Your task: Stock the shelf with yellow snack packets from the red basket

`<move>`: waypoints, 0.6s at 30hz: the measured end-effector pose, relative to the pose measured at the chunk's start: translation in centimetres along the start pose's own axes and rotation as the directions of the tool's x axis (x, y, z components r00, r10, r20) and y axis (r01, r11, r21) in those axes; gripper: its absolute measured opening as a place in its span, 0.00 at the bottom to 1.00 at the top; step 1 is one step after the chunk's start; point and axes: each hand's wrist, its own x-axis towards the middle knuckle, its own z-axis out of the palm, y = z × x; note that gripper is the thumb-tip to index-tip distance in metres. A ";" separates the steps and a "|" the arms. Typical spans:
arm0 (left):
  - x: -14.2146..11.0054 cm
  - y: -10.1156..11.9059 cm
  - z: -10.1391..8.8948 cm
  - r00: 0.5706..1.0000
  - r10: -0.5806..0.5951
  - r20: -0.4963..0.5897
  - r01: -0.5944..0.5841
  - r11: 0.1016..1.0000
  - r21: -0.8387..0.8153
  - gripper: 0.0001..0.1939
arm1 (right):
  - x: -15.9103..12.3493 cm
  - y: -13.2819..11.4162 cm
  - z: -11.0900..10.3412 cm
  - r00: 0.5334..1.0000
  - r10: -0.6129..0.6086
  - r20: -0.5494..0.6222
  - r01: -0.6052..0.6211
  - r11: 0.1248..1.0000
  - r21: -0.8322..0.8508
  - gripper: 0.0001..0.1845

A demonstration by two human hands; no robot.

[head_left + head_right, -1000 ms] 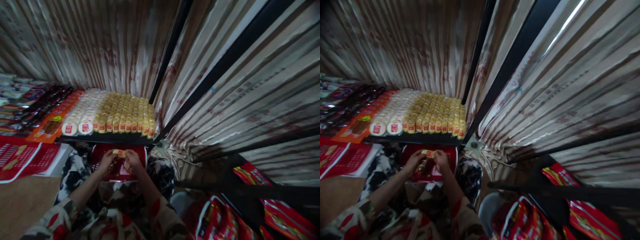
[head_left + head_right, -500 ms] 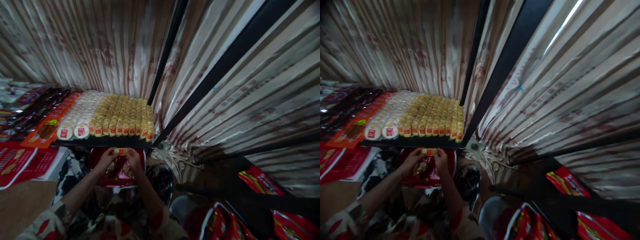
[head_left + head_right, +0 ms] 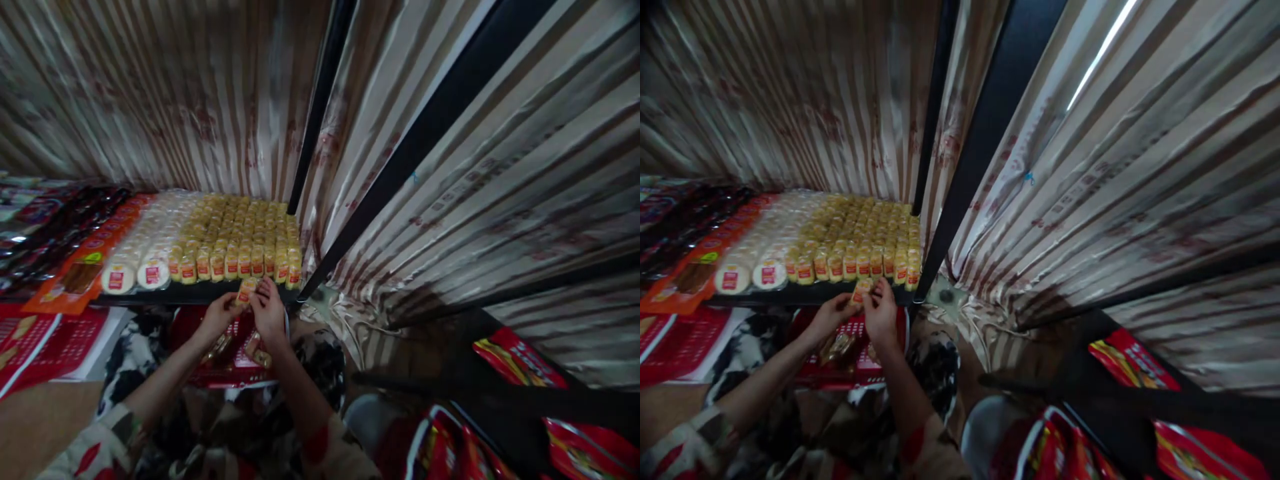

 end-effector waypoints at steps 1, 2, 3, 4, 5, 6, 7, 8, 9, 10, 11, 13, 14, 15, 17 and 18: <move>0.4 0.1 0.5 1.000 0.009 -0.015 -0.009 1.000 -0.014 0.23 | -0.1 -0.3 -0.1 0.999 -0.039 -0.023 0.038 0.999 -0.023 0.27; 0.8 0.3 1.1 0.999 0.013 -0.032 -0.014 1.000 -0.014 0.22 | -0.3 -0.6 -0.2 0.996 -0.080 -0.042 0.077 0.995 -0.059 0.27; 1.3 0.4 1.6 0.998 0.016 -0.054 -0.017 1.000 -0.010 0.22 | -0.5 -0.8 -0.2 0.991 -0.119 -0.055 0.112 0.988 -0.106 0.26; 1.7 0.5 2.2 0.997 0.019 -0.074 -0.020 1.000 -0.006 0.21 | -0.7 -0.9 -0.3 0.986 -0.151 -0.064 0.139 0.977 -0.163 0.25; 2.1 0.7 2.8 0.995 0.025 -0.094 -0.025 1.000 -0.002 0.20 | -0.9 -1.0 -0.3 0.982 -0.178 -0.070 0.159 0.962 -0.221 0.23; 2.5 0.8 3.3 0.993 0.032 -0.112 -0.032 0.999 0.008 0.18 | -1.0 -0.9 -0.3 0.978 -0.197 -0.073 0.170 0.947 -0.273 0.22; 2.9 1.0 3.9 0.991 0.039 -0.130 -0.036 0.999 0.027 0.17 | -1.0 -0.9 -0.4 0.975 -0.209 -0.075 0.175 0.932 -0.318 0.21; 3.2 1.1 4.3 0.989 0.040 -0.145 -0.032 0.998 0.056 0.15 | -0.9 -0.7 -0.4 0.974 -0.215 -0.073 0.176 0.918 -0.354 0.21; 3.5 1.2 4.8 0.987 0.035 -0.159 -0.020 0.995 0.094 0.14 | -0.8 -0.6 -0.5 0.974 -0.218 -0.068 0.176 0.907 -0.382 0.21; 3.7 1.4 5.2 0.985 0.031 -0.167 -0.008 0.991 0.134 0.13 | -0.6 -0.4 -0.6 0.974 -0.217 -0.062 0.174 0.899 -0.402 0.21; 3.9 1.5 5.5 0.985 0.035 -0.168 -0.005 0.985 0.174 0.12 | -0.4 -0.2 -0.7 0.976 -0.210 -0.057 0.168 0.893 -0.417 0.21; 4.1 1.6 5.8 0.987 0.067 -0.145 -0.027 0.966 0.258 0.10 | 0.1 0.1 -0.9 0.982 -0.183 -0.051 0.142 0.887 -0.439 0.22; 4.2 1.6 5.9 0.987 0.091 -0.134 -0.046 0.950 0.307 0.10 | 0.3 0.3 -1.0 0.985 -0.168 -0.048 0.130 0.885 -0.447 0.22; 4.2 1.6 6.0 0.984 0.119 -0.131 -0.064 0.930 0.362 0.11 | 0.5 0.4 -1.2 0.986 -0.159 -0.046 0.121 0.884 -0.452 0.23; 4.2 1.5 6.0 0.975 0.160 -0.155 -0.069 0.880 0.469 0.12 | 0.8 0.7 -1.3 0.986 -0.162 -0.035 0.128 0.877 -0.462 0.23; 4.3 1.4 6.0 0.969 0.176 -0.173 -0.066 0.859 0.508 0.13 | 0.9 0.9 -1.4 0.984 -0.174 -0.030 0.140 0.873 -0.467 0.23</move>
